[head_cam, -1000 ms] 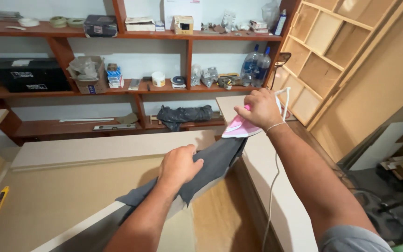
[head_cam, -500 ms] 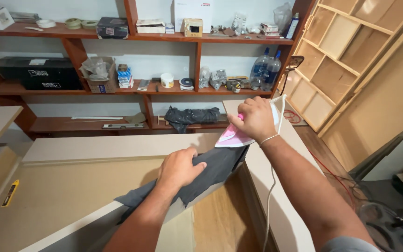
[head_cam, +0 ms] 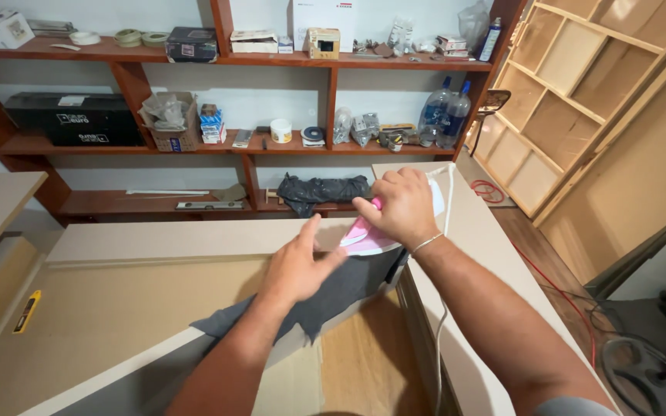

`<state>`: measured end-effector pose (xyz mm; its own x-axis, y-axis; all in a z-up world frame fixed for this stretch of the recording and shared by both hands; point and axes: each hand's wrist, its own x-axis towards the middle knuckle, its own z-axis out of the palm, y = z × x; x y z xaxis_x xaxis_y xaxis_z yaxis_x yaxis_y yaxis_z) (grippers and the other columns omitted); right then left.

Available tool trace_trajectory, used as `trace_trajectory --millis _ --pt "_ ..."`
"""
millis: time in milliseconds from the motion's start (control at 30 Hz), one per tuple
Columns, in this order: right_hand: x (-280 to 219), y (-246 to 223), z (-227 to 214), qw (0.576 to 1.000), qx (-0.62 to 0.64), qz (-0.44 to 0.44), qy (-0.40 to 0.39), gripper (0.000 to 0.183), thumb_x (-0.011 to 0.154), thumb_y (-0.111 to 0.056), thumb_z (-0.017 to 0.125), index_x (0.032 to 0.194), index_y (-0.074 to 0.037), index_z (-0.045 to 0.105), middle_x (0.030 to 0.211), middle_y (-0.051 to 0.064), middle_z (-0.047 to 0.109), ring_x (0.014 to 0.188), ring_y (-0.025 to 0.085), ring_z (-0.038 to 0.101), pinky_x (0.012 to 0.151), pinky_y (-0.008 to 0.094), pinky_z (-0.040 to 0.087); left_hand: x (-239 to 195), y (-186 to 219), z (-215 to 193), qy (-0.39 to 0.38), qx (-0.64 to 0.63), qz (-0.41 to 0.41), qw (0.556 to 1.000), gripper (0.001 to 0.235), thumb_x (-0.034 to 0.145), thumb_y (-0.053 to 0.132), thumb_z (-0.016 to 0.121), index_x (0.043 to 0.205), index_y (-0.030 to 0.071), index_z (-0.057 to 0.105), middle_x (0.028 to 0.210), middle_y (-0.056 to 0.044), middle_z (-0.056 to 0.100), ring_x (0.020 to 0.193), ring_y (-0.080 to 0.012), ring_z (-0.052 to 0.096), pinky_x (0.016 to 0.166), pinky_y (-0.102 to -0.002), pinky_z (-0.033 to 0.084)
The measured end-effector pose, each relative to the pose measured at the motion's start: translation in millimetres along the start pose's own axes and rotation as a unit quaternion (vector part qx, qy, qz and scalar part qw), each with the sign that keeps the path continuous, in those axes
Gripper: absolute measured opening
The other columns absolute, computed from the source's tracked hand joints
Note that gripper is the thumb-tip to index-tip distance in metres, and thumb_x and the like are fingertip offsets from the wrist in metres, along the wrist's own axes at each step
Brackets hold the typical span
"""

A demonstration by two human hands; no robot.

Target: Ironing a dark fabric strip onto the edge of a white wooden board

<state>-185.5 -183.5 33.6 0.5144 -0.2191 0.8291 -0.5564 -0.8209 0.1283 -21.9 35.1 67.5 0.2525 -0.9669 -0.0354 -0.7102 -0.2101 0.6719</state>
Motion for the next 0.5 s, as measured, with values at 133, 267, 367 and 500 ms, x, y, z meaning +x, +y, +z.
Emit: trace_trajectory --millis 133,267,367,500 --pt "4.0 -22.6 -0.6 1.000 0.011 0.003 0.004 0.046 0.085 -0.061 0.071 0.066 -0.021 0.060 0.067 0.001 0.055 0.074 0.024 0.061 0.086 0.043 0.049 7.1 -15.6 4.6 0.020 -0.115 -0.001 0.993 0.085 0.095 0.071 0.030 0.163 0.020 0.029 0.142 -0.020 0.062 0.137 -0.0393 0.055 0.112 -0.055 0.044" --pt "7.7 -46.1 -2.0 1.000 0.029 0.002 0.010 0.043 0.083 -0.060 0.072 0.068 -0.021 0.061 0.068 0.000 0.055 0.076 0.024 0.061 0.087 0.044 0.048 15.2 -28.2 10.1 0.055 -0.179 0.012 0.982 0.090 0.094 0.076 0.017 0.164 0.020 0.028 0.148 -0.028 0.054 0.140 -0.0487 0.048 0.116 -0.060 0.038" --pt "10.9 -61.8 -4.3 0.999 0.040 -0.002 0.015 0.042 0.083 -0.059 0.073 0.068 -0.021 0.060 0.069 0.001 0.055 0.076 0.024 0.061 0.088 0.043 0.048 18.4 -34.1 13.7 0.072 -0.199 0.021 0.977 0.093 0.091 0.080 0.013 0.163 0.023 0.030 0.146 -0.029 0.056 0.140 -0.0494 0.047 0.117 -0.059 0.035" --pt "11.7 -71.7 -3.2 0.998 0.054 -0.011 0.017 0.042 0.082 -0.059 0.073 0.068 -0.021 0.061 0.069 0.001 0.055 0.076 0.023 0.061 0.087 0.042 0.048 16.0 -36.8 12.6 0.086 -0.207 0.026 0.974 0.089 0.092 0.077 0.012 0.163 0.026 0.031 0.140 -0.026 0.062 0.138 -0.0487 0.049 0.118 -0.058 0.035"
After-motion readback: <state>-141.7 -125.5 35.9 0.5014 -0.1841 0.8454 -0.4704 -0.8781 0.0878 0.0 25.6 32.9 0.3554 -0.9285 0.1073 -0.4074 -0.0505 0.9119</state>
